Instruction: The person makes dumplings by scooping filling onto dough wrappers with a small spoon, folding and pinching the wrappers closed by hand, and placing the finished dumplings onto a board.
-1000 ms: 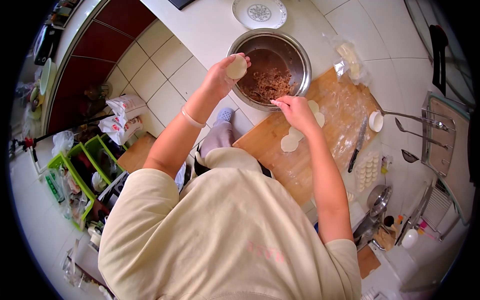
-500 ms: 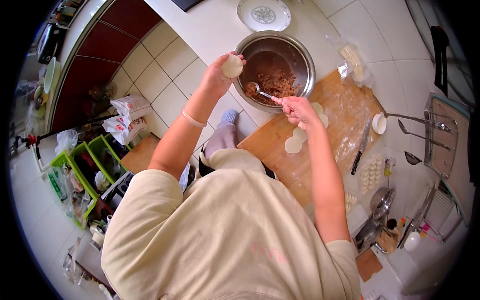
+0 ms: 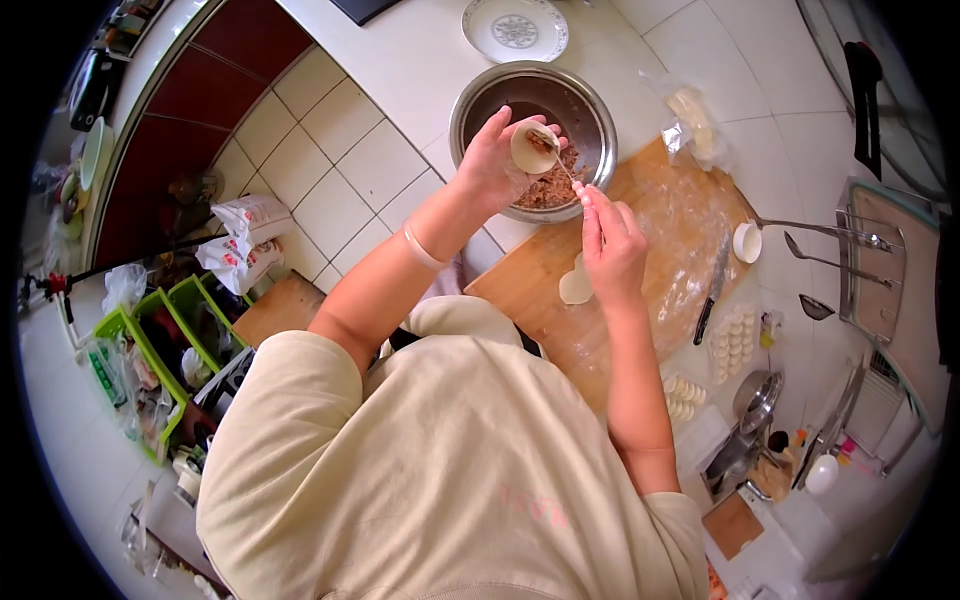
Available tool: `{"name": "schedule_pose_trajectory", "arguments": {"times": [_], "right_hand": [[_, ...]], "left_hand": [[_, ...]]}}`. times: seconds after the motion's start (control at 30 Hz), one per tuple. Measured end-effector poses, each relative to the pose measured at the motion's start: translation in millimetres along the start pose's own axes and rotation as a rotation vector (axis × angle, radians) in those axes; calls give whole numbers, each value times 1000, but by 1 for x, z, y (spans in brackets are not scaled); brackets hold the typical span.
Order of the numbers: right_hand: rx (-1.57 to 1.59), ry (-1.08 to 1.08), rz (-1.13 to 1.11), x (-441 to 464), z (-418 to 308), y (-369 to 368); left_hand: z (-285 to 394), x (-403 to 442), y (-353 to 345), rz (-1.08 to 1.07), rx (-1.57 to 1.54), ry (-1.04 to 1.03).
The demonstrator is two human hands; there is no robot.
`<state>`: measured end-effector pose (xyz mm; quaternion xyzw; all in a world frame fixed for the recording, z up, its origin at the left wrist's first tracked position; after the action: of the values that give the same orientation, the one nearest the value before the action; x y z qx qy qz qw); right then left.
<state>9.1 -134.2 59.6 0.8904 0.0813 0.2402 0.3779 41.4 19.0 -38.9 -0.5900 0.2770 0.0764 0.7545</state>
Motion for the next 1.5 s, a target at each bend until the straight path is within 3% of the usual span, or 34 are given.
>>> {"name": "schedule_pose_trajectory", "arguments": {"times": [0.07, 0.3, 0.73, 1.0, 1.17, 1.5], "right_hand": [[-83, 86, 41, -6, 1, 2], [-49, 88, 166, -13, -2, 13], [175, -102, 195, -16, -12, 12], [189, -117, 292, -23, -2, 20], [253, -240, 297, -25, 6, 19], [214, -194, 253, -20, 4, 22]], "left_hand": [[-3, -1, -8, -10, -6, 2], [-8, 0, -22, -25, 7, -29], [-12, 0, -38, -56, 76, -179], [-12, -4, -44, -46, -38, -144], [-13, -2, -43, -51, -56, -112], [-15, -5, -45, -10, 19, -94]]}}
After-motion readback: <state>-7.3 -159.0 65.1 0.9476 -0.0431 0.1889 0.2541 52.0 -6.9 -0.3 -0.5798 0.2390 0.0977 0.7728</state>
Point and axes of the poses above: each hand's wrist, its own x-axis towards the middle knuckle, its own y-axis out of the back of the hand, z = x × y, the point moved 5 cm from there along x, towards the middle knuckle, and after that the axes turned 5 degrees about z, right-handed, at the moved point
